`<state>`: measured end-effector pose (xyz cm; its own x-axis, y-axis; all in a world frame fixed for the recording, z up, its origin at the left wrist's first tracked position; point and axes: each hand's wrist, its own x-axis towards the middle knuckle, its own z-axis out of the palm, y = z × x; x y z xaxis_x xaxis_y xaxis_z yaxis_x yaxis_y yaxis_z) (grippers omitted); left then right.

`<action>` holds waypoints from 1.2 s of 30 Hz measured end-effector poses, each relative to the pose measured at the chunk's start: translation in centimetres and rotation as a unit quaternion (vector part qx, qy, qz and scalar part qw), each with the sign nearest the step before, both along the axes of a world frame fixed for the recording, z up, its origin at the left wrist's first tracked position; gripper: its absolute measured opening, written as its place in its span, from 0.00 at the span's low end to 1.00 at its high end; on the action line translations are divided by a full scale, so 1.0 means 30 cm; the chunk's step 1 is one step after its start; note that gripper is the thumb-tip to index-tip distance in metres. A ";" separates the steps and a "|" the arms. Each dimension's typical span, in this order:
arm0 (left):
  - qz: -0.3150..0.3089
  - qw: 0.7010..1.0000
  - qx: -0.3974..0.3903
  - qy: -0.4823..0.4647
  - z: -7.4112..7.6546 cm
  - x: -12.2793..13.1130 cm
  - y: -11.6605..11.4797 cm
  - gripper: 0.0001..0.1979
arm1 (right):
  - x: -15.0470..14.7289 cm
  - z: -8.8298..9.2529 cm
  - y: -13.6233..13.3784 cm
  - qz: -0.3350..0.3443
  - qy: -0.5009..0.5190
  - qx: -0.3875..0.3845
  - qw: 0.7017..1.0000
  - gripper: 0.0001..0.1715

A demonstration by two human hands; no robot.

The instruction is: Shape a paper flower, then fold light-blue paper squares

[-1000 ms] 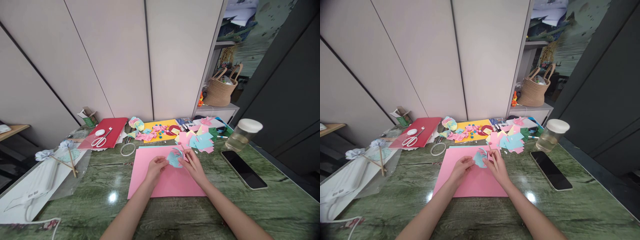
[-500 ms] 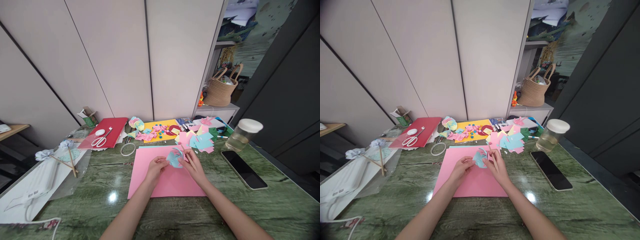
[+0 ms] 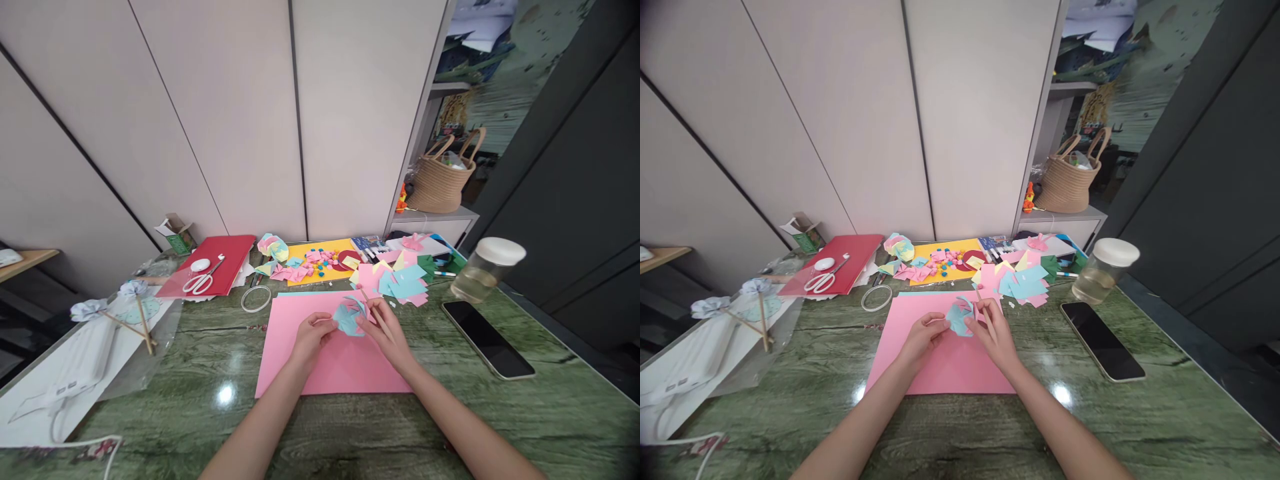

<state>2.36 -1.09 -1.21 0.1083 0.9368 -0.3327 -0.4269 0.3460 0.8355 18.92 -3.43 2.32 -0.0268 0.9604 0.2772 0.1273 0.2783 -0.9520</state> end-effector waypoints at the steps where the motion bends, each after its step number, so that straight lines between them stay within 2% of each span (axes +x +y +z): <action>1: 0.001 1.000 0.000 -0.001 0.000 0.000 0.000 0.17 | -0.001 0.000 0.000 0.001 0.001 0.000 1.000 0.12; 14: 0.017 0.997 0.059 0.047 0.010 0.006 -0.010 0.14 | -0.005 0.001 -0.001 -0.007 -0.017 0.001 1.000 0.12; 22: 0.021 0.993 0.081 0.079 0.007 0.016 -0.017 0.09 | -0.004 -0.005 -0.001 -0.008 -0.013 -0.004 1.000 0.13; 36: 0.034 0.982 0.132 0.134 -0.005 0.019 -0.015 0.11 | -0.006 -0.014 0.004 -0.005 -0.015 -0.004 1.000 0.13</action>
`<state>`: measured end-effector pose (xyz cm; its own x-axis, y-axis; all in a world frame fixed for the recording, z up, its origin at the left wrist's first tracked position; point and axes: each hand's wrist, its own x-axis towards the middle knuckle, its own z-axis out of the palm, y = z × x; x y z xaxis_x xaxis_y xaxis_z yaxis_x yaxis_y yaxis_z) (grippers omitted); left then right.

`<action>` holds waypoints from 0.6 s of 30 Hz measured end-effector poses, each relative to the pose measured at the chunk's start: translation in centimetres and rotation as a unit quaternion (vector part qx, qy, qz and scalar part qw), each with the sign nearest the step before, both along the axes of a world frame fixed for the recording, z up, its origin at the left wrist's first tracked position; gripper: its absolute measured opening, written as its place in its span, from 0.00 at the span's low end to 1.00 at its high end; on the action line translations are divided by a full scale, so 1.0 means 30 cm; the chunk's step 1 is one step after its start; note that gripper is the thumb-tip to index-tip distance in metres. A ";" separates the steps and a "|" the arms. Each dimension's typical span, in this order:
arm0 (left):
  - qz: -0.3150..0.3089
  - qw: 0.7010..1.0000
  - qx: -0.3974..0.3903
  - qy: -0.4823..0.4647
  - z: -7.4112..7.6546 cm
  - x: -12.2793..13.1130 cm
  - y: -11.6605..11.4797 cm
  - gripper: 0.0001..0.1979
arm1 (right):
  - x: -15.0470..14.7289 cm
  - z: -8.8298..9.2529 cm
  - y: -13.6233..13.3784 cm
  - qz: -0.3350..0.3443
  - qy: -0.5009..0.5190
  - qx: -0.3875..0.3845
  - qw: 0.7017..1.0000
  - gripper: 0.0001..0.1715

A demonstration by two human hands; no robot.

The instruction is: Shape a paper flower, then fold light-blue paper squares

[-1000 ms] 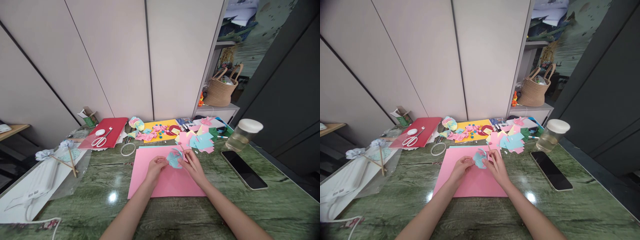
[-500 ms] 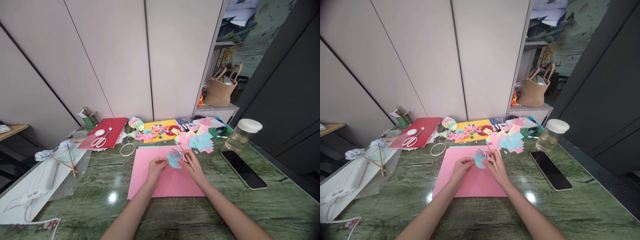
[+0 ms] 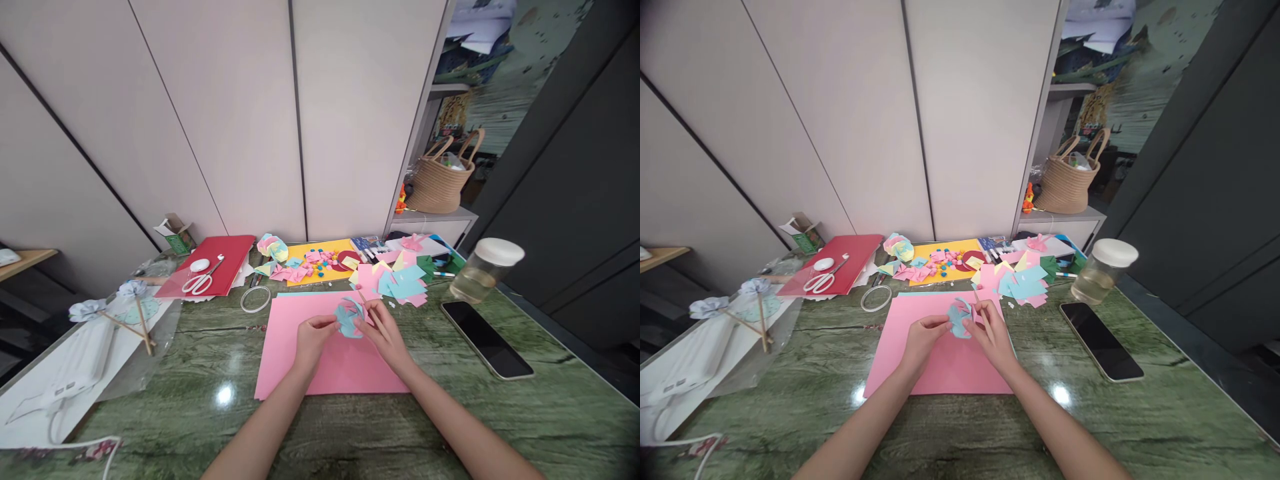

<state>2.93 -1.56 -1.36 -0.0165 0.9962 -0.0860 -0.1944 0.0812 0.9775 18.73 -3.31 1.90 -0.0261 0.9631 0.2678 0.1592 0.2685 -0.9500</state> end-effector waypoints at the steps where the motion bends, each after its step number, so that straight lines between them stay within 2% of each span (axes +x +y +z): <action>1: -0.001 1.000 0.001 0.003 -0.004 -0.001 0.001 0.11 | 0.000 -0.001 0.000 0.000 0.000 0.001 1.000 0.13; 8: -0.010 1.000 0.001 -0.012 -0.016 -0.003 0.005 0.12 | -0.001 0.005 -0.005 0.006 0.004 0.001 1.000 0.12; 18: 0.006 0.999 -0.011 -0.041 -0.001 0.001 -0.001 0.11 | -0.001 0.004 -0.005 0.019 0.019 0.000 1.000 0.11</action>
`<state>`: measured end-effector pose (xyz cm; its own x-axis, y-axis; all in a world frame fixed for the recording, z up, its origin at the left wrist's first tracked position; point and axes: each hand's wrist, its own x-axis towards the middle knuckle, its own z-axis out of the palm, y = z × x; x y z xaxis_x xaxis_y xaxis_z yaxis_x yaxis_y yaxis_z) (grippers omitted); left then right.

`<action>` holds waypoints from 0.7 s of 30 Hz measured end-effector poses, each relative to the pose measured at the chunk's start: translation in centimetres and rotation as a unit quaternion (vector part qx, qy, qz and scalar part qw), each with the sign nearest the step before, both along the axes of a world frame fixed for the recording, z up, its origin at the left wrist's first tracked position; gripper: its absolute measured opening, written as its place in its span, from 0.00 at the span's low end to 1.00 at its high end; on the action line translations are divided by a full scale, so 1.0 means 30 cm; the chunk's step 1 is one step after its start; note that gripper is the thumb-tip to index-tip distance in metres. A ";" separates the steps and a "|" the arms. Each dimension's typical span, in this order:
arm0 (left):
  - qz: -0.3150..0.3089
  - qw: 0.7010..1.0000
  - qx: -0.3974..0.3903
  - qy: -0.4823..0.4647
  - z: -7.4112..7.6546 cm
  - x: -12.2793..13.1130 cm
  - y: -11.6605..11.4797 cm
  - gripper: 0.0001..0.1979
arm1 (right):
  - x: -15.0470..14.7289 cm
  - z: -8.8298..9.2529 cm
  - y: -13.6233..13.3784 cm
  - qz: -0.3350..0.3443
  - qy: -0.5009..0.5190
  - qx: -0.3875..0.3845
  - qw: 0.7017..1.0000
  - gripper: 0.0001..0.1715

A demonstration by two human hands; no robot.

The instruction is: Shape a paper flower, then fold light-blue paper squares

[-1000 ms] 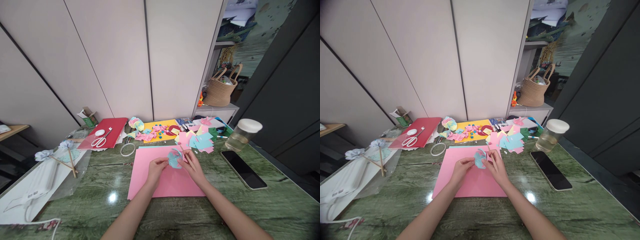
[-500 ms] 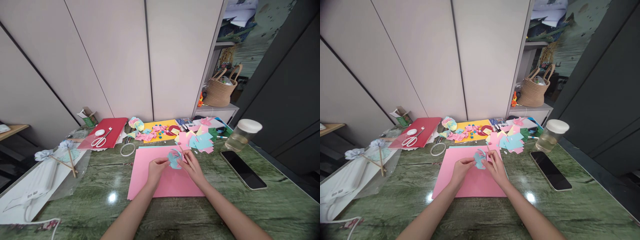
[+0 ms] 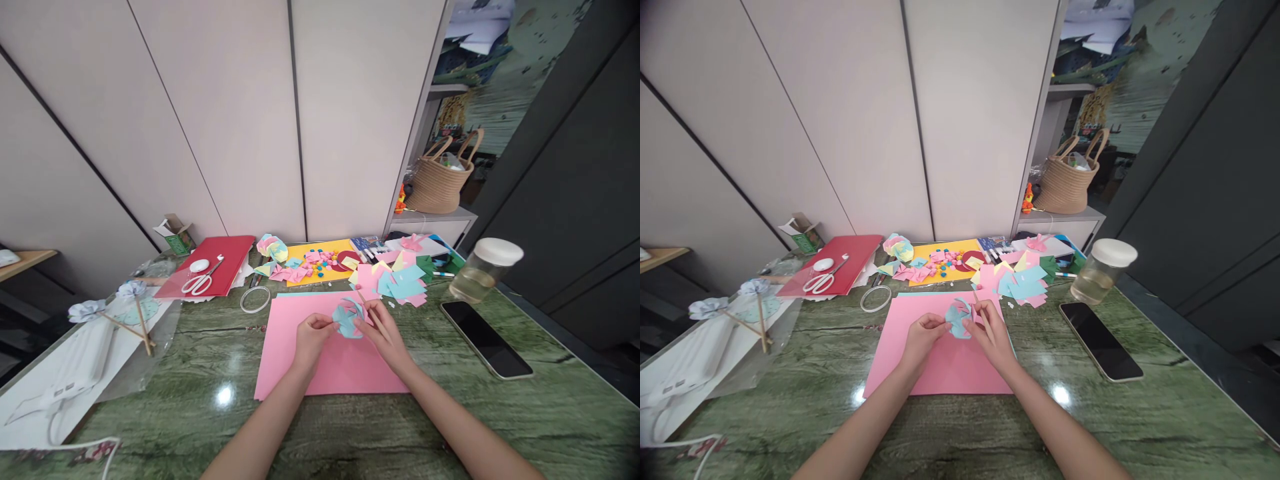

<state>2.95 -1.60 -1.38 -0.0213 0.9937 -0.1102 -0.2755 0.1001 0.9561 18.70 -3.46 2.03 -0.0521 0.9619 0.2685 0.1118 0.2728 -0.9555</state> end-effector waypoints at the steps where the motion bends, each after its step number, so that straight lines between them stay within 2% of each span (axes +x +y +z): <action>1: 0.000 1.000 -0.007 -0.005 0.003 0.000 0.000 0.12 | 0.000 0.000 -0.001 0.004 0.002 -0.001 1.000 0.11; 6: -0.014 0.999 -0.040 -0.027 0.016 0.000 0.000 0.16 | 0.001 -0.002 -0.004 0.011 0.004 -0.006 1.000 0.12; 12: -0.022 0.997 -0.051 -0.050 0.023 0.002 -0.005 0.17 | 0.002 -0.006 -0.002 0.018 0.008 -0.010 1.000 0.13; 21: -0.006 1.000 -0.017 0.014 0.010 -0.005 0.006 0.13 | 0.010 -0.026 0.005 0.019 0.021 -0.031 0.999 0.13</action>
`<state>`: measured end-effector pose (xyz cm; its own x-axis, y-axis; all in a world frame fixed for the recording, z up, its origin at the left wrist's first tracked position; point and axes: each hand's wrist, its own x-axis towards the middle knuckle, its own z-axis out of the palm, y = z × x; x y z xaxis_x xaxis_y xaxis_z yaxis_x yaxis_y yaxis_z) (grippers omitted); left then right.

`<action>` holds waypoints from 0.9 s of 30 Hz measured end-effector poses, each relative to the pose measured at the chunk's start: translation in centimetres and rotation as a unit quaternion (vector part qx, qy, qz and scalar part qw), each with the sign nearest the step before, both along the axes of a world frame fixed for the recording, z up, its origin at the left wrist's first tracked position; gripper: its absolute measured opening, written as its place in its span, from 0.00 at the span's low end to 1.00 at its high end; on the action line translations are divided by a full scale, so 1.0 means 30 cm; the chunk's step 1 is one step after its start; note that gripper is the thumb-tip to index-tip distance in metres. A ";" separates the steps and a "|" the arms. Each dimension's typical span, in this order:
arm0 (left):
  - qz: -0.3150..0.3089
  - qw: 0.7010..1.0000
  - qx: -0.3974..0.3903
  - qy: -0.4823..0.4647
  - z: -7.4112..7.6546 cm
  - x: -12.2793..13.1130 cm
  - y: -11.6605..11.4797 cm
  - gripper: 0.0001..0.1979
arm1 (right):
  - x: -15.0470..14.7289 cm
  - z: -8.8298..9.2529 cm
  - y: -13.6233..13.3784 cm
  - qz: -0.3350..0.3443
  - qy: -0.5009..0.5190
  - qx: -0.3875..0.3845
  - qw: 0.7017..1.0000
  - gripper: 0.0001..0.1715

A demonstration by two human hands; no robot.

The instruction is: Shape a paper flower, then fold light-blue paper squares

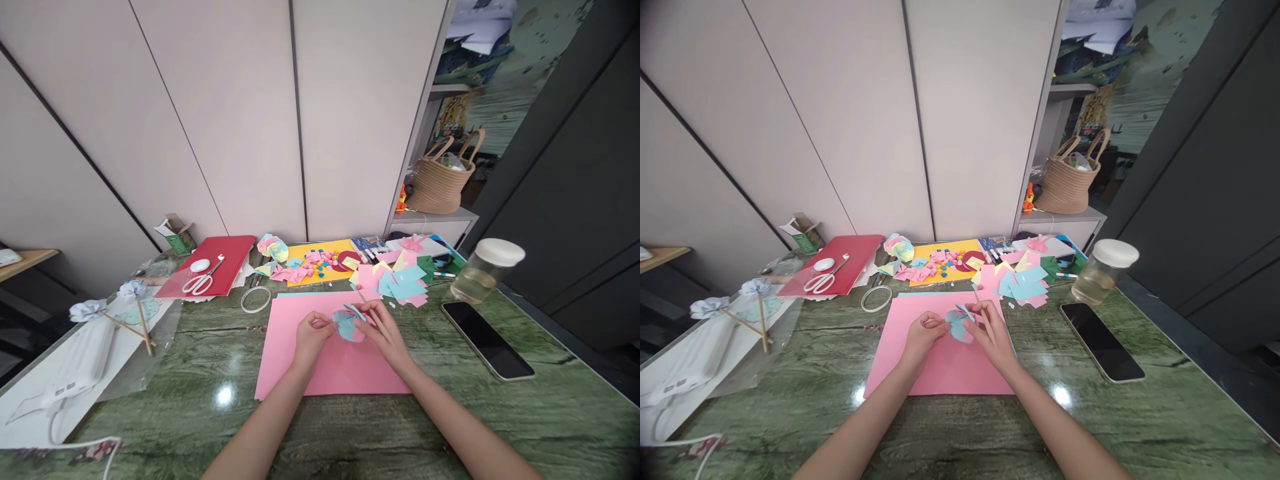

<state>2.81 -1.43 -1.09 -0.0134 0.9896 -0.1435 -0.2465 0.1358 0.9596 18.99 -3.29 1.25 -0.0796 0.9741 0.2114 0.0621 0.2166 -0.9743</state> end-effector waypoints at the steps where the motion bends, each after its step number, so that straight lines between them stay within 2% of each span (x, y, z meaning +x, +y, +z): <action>1: 0.002 1.000 0.003 0.007 -0.003 -0.002 0.002 0.13 | 0.001 -0.002 0.001 -0.002 0.002 0.000 1.000 0.13; 13: -0.007 0.999 0.032 0.031 -0.004 -0.011 0.007 0.12 | 0.000 0.004 0.004 0.010 0.007 0.010 1.000 0.12; 21: -0.005 1.000 -0.020 0.013 0.000 -0.015 0.013 0.16 | -0.001 0.009 0.004 -0.004 -0.003 0.011 1.000 0.11; 27: -0.005 1.000 -0.026 0.013 0.004 -0.014 0.009 0.16 | 0.000 0.017 0.001 -0.008 -0.001 0.007 1.000 0.11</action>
<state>2.38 -1.14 -0.98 -0.0073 0.9810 -0.1938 -0.2198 0.1875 0.9574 18.99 -3.27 1.76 -0.0643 0.9723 0.2246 0.0676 0.2288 -0.9711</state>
